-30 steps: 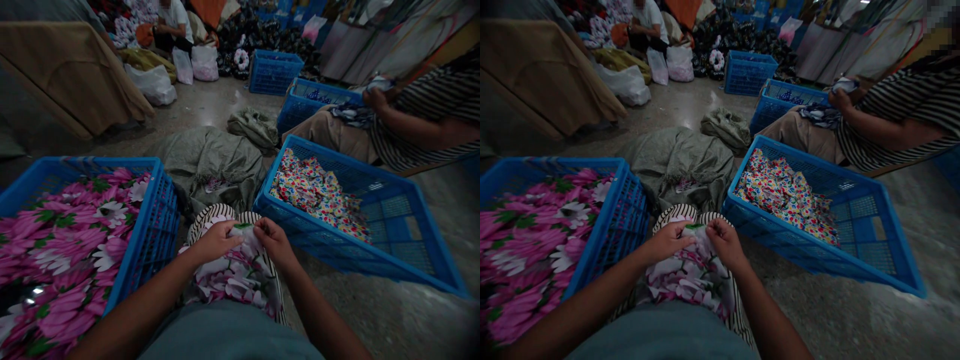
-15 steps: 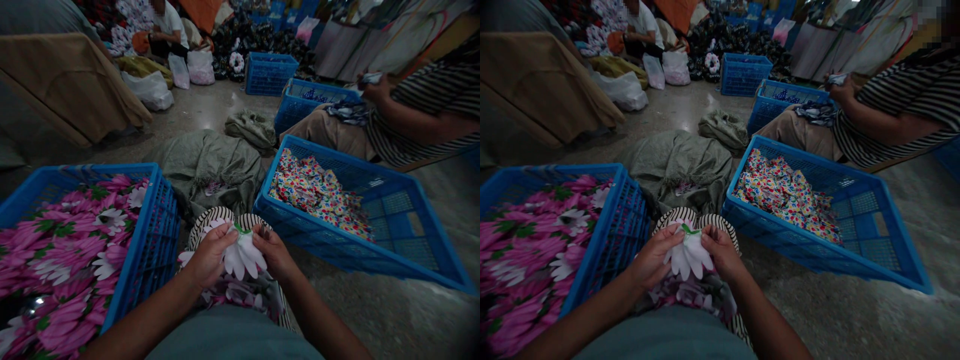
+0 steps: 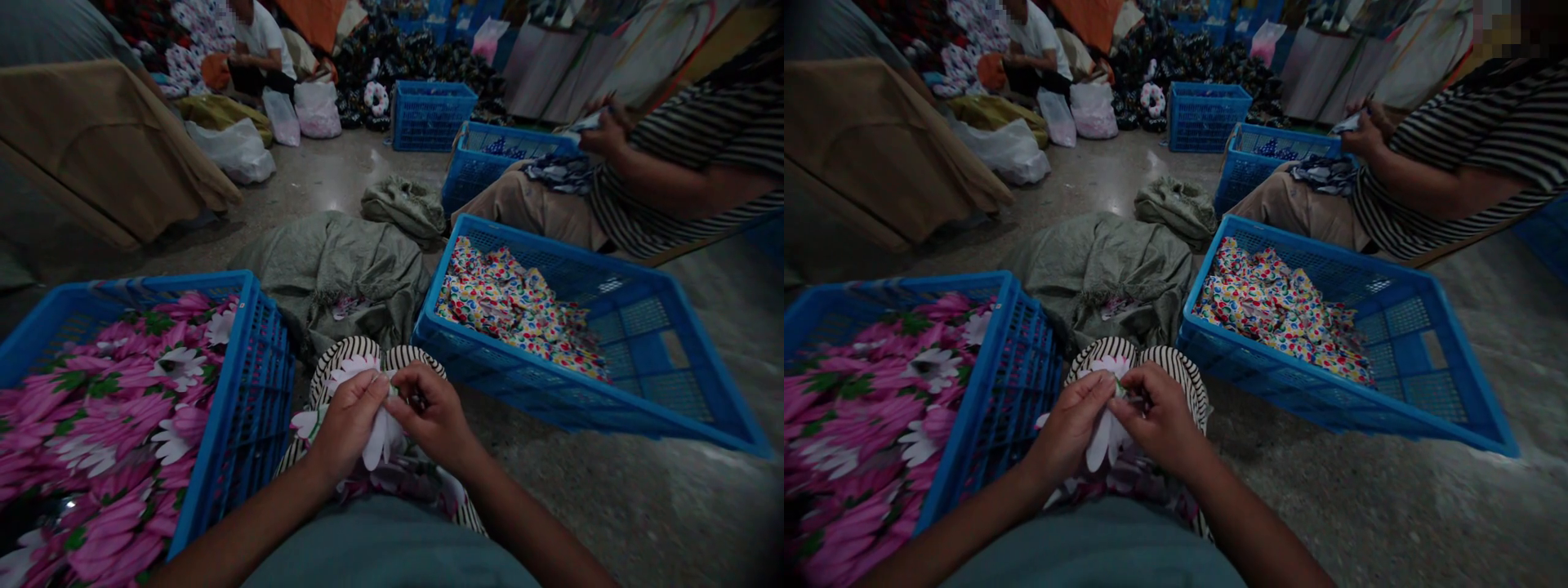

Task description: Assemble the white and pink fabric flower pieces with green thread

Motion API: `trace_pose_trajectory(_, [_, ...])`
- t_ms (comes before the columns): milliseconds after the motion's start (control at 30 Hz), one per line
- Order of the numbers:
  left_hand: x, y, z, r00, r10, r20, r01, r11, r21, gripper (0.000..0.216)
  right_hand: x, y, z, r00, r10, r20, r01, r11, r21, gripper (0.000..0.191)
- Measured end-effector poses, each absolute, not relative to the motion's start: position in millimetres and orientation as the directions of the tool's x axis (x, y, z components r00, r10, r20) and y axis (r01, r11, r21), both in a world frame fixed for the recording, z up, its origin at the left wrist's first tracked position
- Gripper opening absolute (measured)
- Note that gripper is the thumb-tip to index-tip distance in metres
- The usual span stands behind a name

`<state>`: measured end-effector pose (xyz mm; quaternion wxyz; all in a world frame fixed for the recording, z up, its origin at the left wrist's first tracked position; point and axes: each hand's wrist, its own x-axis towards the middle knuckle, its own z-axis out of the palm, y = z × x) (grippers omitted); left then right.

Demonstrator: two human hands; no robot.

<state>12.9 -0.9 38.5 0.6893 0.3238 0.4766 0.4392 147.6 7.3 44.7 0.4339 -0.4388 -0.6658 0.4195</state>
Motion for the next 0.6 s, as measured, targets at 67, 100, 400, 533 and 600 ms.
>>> trace_pose_trajectory(67, [13,-2,39,0.160,0.908,-0.388,-0.298,0.419,0.858,0.030,148,13,40,-0.236,0.955,0.181,0.242,0.238,-0.941,0.009])
trace_pose_trajectory(100, [13,-2,40,0.168,0.899,-0.405,-0.316,0.438,0.842,0.030,149,17,37,-0.213,0.964,0.158,0.253,0.211,-0.944,0.012])
trace_pose_trajectory(400, [15,0,45,0.171,0.863,-0.474,-0.471,0.495,0.730,0.028,163,23,34,-0.033,0.999,-0.007,0.157,-0.002,-0.988,0.016])
trace_pose_trajectory(533, [16,0,42,0.182,0.873,-0.452,-0.471,0.481,0.739,0.025,154,18,41,-0.307,0.945,0.113,0.243,0.193,-0.951,0.007])
trace_pose_trajectory(600, [16,0,43,0.178,0.856,-0.486,-0.497,0.504,0.706,0.024,156,24,36,-0.303,0.937,0.171,0.349,0.277,-0.895,0.010])
